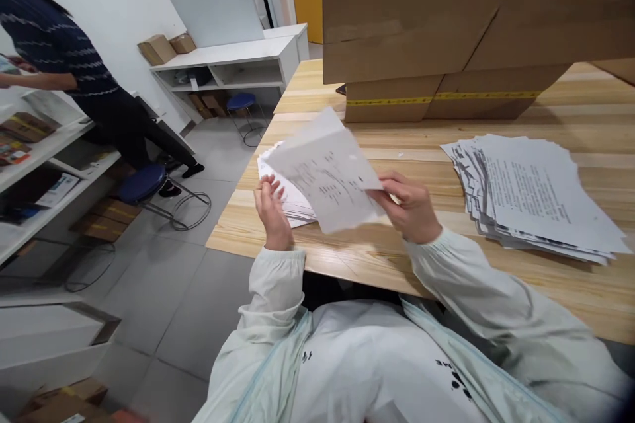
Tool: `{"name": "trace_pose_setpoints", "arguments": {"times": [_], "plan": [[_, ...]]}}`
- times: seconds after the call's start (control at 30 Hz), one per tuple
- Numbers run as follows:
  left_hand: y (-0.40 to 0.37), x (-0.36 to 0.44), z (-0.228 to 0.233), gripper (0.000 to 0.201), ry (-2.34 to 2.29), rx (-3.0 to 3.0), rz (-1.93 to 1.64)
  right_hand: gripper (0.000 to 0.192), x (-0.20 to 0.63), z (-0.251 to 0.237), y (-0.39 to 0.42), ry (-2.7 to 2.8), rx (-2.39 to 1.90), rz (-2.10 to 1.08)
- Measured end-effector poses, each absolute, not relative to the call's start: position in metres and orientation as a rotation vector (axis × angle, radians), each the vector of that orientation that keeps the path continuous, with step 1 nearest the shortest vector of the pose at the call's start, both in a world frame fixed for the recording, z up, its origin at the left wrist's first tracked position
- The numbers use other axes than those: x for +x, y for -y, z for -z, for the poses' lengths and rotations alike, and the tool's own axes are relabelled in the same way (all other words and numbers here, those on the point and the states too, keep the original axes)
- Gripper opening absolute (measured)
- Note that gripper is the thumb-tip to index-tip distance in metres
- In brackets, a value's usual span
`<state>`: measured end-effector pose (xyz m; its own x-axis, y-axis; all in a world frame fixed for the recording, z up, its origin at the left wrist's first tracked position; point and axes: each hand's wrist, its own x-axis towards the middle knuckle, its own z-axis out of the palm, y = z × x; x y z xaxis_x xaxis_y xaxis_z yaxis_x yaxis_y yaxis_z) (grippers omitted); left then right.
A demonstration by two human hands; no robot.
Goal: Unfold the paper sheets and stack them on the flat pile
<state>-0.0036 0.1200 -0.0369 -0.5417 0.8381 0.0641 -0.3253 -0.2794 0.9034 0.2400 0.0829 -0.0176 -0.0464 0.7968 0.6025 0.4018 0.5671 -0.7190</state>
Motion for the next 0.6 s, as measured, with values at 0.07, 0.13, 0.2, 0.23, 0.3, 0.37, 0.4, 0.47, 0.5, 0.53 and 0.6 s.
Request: {"name": "trace_pose_setpoints", "arguments": {"times": [0.07, 0.13, 0.2, 0.23, 0.3, 0.37, 0.4, 0.47, 0.5, 0.53, 0.6], "plan": [[-0.109, 0.001, 0.027, 0.041, -0.96, 0.668, -1.566, 0.011, 0.259, 0.025, -0.059, 1.658, -1.01, -0.515], [-0.097, 0.013, 0.021, 0.055, -0.793, 0.658, -1.282, 0.009, 0.273, 0.035, -0.044, 1.638, -1.02, -0.619], [-0.086, 0.028, 0.022, 0.063, -0.681, 0.653, -1.114, 0.008, 0.281, 0.047, -0.037, 1.595, -1.044, -0.676], [-0.082, 0.034, 0.026, 0.063, -0.647, 0.653, -1.077, 0.009, 0.284, 0.052, -0.036, 1.57, -1.061, -0.688], [-0.076, 0.041, 0.037, 0.06, -0.644, 0.629, -1.065, 0.009, 0.287, 0.06, -0.035, 1.53, -1.077, -0.703], [-0.073, 0.044, 0.05, 0.056, -0.69, 0.567, -1.091, 0.011, 0.289, 0.066, -0.035, 1.515, -1.068, -0.719], [-0.072, 0.044, 0.055, 0.055, -0.708, 0.529, -1.106, 0.012, 0.29, 0.068, -0.035, 1.517, -1.061, -0.728], [-0.071, 0.043, 0.063, 0.058, -0.708, 0.479, -1.131, 0.016, 0.292, 0.071, -0.035, 1.524, -1.045, -0.742], [-0.07, 0.043, 0.065, 0.063, -0.694, 0.473, -1.135, 0.018, 0.293, 0.072, -0.034, 1.528, -1.037, -0.747], [-0.07, 0.042, 0.066, 0.067, -0.679, 0.474, -1.136, 0.02, 0.294, 0.073, -0.034, 1.535, -1.027, -0.752], [-0.07, 0.041, 0.068, 0.074, -0.654, 0.498, -1.128, 0.022, 0.296, 0.074, -0.033, 1.548, -1.012, -0.756]]}}
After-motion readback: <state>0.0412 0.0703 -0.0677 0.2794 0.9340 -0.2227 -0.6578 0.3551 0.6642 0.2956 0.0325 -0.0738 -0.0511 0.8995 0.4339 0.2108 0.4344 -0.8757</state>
